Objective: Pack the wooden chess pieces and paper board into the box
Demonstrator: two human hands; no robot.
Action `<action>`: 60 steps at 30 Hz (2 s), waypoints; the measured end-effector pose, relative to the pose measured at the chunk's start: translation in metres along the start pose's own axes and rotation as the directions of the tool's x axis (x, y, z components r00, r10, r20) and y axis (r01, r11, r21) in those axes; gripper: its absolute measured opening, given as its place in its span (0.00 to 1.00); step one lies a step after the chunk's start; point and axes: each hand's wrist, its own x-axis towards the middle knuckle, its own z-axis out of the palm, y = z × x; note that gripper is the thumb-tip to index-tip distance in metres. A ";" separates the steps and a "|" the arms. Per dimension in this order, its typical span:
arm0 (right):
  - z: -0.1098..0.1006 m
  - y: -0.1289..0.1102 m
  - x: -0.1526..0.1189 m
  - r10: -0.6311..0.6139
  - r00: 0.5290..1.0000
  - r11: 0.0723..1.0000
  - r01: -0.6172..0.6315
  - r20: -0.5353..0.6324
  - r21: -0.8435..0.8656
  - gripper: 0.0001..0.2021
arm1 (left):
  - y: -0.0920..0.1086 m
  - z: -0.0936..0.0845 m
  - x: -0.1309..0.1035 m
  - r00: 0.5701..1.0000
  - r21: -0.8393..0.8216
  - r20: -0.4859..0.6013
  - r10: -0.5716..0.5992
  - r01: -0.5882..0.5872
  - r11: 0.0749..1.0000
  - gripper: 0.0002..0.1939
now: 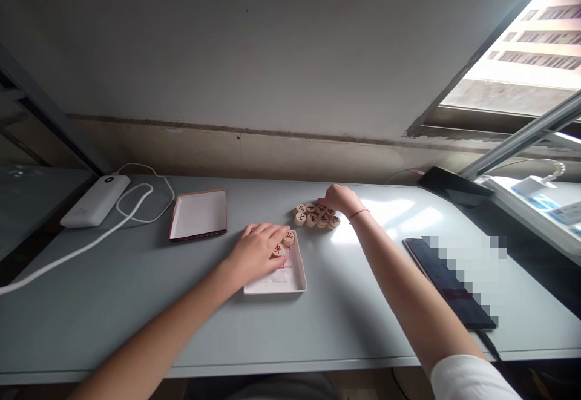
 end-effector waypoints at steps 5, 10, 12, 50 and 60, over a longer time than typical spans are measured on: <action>-0.005 -0.006 -0.043 -0.136 0.957 0.901 0.226 -0.255 0.369 0.14 | 0.001 -0.006 0.004 0.964 -0.037 -0.241 0.112 -0.124 0.992 0.35; 0.003 -0.019 -0.104 -0.499 0.862 0.416 0.333 -0.094 0.846 0.21 | 0.016 -0.017 0.017 0.914 -0.134 -0.383 0.135 -0.200 0.971 0.20; 0.008 -0.022 -0.115 -0.526 0.846 0.348 0.308 -0.088 0.886 0.20 | 0.020 -0.017 0.018 0.924 -0.187 -0.365 0.113 -0.191 0.963 0.15; 0.019 -0.011 -0.131 -0.639 0.743 0.603 0.644 -0.197 0.471 0.04 | 0.015 0.002 0.002 0.967 0.129 -0.160 0.201 -0.181 0.975 0.10; 0.020 -0.015 -0.134 -0.665 0.720 0.613 0.677 -0.197 0.406 0.04 | 0.002 -0.009 0.000 0.976 0.050 -0.131 0.176 -0.171 0.984 0.16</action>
